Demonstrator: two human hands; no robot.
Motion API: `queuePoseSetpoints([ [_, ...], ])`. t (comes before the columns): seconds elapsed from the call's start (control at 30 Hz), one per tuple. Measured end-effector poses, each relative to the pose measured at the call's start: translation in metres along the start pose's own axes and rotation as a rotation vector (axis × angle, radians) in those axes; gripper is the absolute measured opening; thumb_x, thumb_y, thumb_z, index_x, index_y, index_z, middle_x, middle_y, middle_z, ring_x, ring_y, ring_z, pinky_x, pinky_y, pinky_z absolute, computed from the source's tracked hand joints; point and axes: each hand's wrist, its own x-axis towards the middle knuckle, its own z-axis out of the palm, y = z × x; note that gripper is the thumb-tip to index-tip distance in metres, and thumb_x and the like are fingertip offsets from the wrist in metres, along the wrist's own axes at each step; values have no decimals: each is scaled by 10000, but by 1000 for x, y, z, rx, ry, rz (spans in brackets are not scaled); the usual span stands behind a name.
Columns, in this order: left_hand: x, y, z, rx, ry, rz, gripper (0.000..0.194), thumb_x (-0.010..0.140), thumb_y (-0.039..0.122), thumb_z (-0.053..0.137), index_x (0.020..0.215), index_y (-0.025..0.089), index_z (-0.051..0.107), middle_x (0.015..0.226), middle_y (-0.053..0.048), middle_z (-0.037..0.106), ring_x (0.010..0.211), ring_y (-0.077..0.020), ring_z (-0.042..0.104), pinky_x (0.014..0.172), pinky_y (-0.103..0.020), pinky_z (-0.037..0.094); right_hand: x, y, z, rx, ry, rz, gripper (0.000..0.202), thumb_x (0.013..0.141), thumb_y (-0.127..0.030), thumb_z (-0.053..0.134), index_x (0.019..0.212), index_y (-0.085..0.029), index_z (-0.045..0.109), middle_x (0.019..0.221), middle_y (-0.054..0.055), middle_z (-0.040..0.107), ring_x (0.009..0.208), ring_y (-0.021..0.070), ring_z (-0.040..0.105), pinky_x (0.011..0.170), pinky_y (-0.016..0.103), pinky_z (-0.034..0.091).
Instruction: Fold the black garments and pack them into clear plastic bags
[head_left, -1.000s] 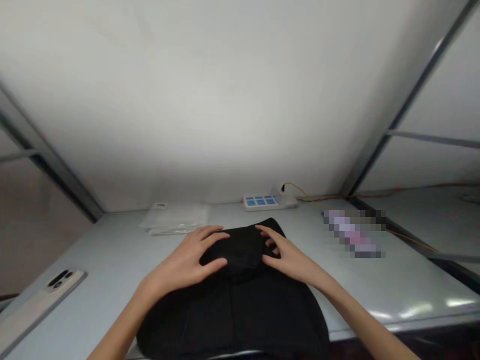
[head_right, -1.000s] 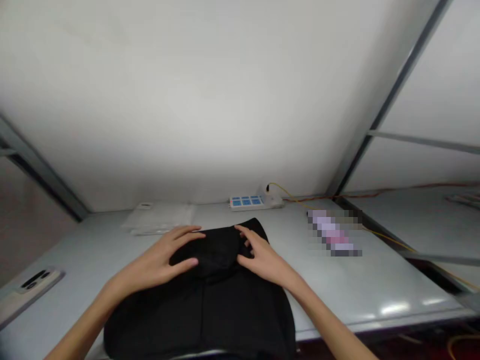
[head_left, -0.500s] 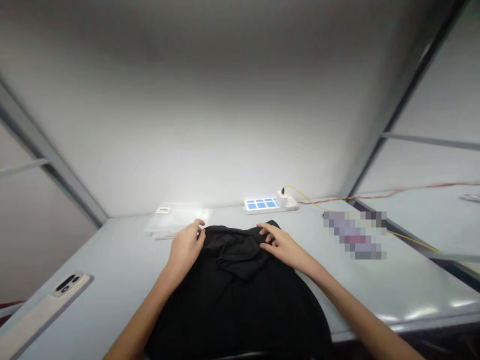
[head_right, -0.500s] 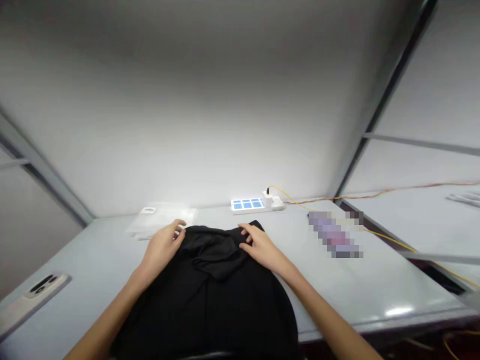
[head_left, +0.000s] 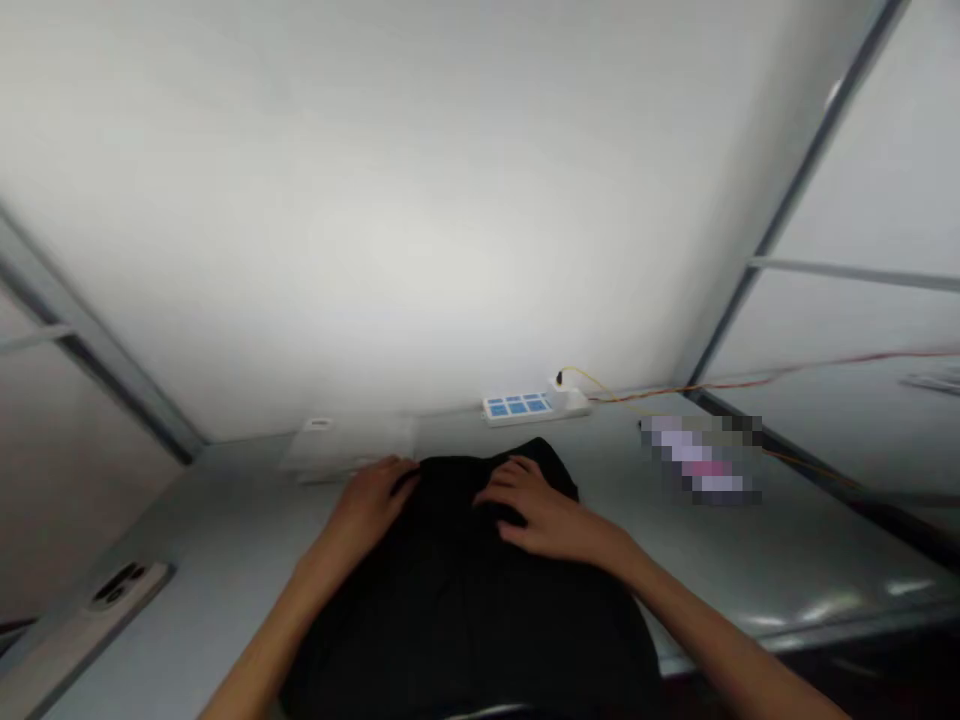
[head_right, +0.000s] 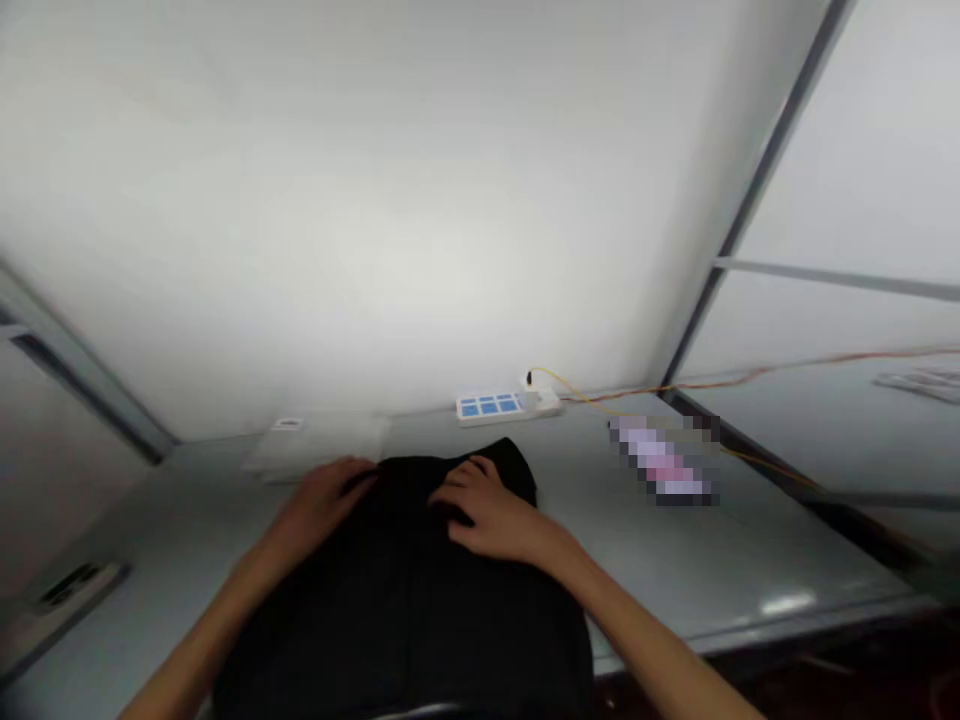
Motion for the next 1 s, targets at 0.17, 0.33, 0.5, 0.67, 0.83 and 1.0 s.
queuePoseSetpoints([
  [0.17,-36,-6,-40,-26,-81,-54,310,977,396,476,1061,235,728,1052,-59,757,980,-258,711,907,-377,538,-35,24,-26,43,182,-23,228,853,-78,536,871,-237,699,1277,73,627,1277,267,501,1132,527,358],
  [0.33,-63,-23,-51,-137,-224,-200,382,899,559,559,993,240,746,1046,-54,768,1000,-275,710,909,-359,540,-85,65,-31,-67,302,172,384,827,-67,414,846,-261,745,1442,76,556,1364,322,458,1129,617,355],
  [0.5,-39,-25,-37,-266,-186,-375,633,905,646,446,1314,194,615,1044,-77,768,928,-284,723,844,-372,546,-73,55,-20,-65,244,264,370,995,-343,485,1332,-268,619,1332,103,651,1259,293,574,1091,540,427],
  [0.67,-6,-36,-21,-246,-231,-338,521,681,560,674,1012,165,750,831,-90,749,803,-311,696,767,-386,518,-39,45,-8,-128,48,288,199,906,-374,686,1045,-234,710,1082,82,714,1104,301,632,1096,591,329],
  [0.83,19,-39,-32,-332,-220,-269,421,734,618,605,771,211,705,762,-48,720,759,-262,666,696,-332,500,-16,55,-26,-20,210,328,75,890,-233,641,956,-214,668,990,62,734,958,256,674,894,411,477],
  [1.0,27,-21,-64,-414,136,-183,413,853,608,573,953,216,658,955,-42,711,942,-241,650,836,-321,497,-2,41,-66,-36,620,242,83,854,-202,582,928,-222,613,957,51,699,916,250,642,844,387,483],
])
